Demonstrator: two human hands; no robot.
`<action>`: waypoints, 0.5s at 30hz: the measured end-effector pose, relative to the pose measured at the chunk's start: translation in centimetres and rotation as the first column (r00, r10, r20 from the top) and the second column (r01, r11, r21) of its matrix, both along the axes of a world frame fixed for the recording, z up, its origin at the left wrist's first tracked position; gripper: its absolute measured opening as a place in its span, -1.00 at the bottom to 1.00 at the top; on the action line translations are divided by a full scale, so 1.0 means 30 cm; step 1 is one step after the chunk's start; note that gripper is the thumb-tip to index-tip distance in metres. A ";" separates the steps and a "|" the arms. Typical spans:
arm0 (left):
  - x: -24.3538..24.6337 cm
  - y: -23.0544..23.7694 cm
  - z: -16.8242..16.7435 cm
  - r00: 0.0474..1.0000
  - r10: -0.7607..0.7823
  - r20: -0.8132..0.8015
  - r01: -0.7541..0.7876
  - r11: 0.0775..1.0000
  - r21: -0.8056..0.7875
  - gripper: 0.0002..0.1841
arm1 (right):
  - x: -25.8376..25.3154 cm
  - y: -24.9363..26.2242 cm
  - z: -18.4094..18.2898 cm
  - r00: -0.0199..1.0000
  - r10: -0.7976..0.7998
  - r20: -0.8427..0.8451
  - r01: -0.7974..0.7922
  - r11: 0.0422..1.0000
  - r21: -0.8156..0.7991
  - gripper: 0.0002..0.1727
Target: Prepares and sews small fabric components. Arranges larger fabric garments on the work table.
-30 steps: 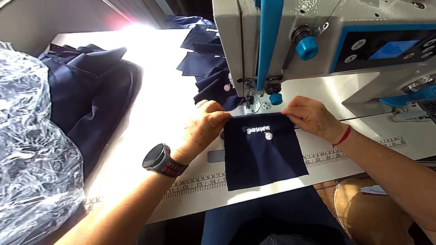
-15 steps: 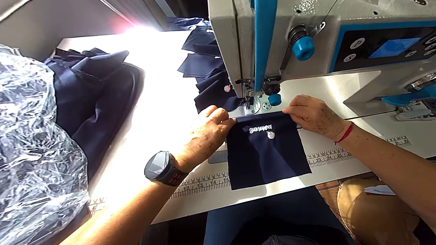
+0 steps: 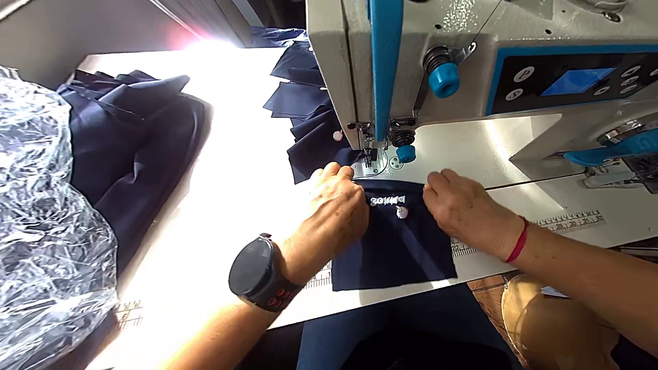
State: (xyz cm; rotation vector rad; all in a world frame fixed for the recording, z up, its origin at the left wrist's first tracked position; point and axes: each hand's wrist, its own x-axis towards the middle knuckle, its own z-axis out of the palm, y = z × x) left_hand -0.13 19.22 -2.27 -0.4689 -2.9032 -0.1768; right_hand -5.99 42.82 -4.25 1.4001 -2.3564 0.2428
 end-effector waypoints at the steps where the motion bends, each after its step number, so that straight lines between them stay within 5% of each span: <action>1: 0.019 0.050 0.000 0.996 0.086 -0.003 -0.086 0.996 0.010 -0.70 | 0.059 -0.005 0.001 0.999 -0.040 -0.019 0.041 0.999 0.016 -0.86; 4: 0.069 0.152 -0.059 0.971 0.228 -0.077 -0.229 0.973 -0.013 -0.43 | 0.214 -0.007 -0.006 0.994 -0.060 -0.087 0.062 0.998 0.026 -0.77; 9: 0.148 0.124 -0.159 0.983 0.164 -0.079 -0.153 0.979 0.133 -0.02 | 0.317 0.011 0.018 0.989 0.135 0.062 -0.133 0.991 -0.032 -0.70; 12: 0.164 0.058 -0.194 0.995 0.028 -0.096 -0.006 0.974 0.225 0.03 | 0.248 0.010 0.058 0.924 0.285 0.254 -0.252 0.955 -0.158 -0.57; 15: 0.157 0.021 -0.199 0.991 -0.107 -0.086 0.125 0.963 0.240 -0.05 | 0.101 -0.034 0.003 0.952 0.242 0.190 -0.183 0.941 -0.284 -0.62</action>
